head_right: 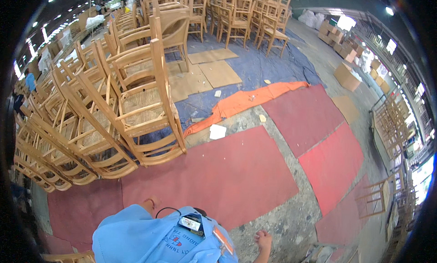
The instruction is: The person uses a handheld power sander to smooth the legs of a wooden chair, then applies a white substance to the leg ends with a cloth. The person moves the chair around the workshop and repeats the sanding and application steps.
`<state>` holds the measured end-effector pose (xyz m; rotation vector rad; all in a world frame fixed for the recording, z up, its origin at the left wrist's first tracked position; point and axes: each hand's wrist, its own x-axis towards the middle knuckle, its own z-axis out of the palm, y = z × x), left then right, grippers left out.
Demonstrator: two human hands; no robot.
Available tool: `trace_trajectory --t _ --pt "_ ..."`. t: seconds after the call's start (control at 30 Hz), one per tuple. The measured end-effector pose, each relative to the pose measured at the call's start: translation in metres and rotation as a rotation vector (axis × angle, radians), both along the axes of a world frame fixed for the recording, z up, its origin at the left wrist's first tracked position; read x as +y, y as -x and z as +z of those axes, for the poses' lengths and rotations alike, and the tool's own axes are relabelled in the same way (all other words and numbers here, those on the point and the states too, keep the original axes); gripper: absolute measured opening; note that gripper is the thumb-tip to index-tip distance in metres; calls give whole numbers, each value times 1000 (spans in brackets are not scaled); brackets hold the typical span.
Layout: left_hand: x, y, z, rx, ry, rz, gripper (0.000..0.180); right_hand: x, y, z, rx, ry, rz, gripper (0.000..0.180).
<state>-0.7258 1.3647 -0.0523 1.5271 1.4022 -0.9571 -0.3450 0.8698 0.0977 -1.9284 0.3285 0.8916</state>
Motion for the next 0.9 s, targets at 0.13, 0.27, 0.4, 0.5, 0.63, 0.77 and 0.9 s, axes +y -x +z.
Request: trace_trajectory --t 0.13,0.27,0.4,0.5,0.63,0.77,0.9 --pt "-50 -81 32 -186 235 42 41 53 -48 -8 73 8 142 36" --pt "-16 -182 32 -377 22 -100 38 135 -129 -4 26 -59 310 41" --pt "47 -260 16 -518 -113 103 36 212 -220 -10 -50 -134 351 43" --pt "95 -311 -2 -477 -77 192 34 236 -281 -32 -103 -14 356 43" --pt "159 -352 -23 -324 42 61 31 206 -324 -60 92 260 240 36" --pt "225 -406 -19 -398 -41 58 32 192 -340 -67 224 286 61 34" --pt "293 -522 28 -506 -15 260 31 235 -363 -65 293 348 109 37"
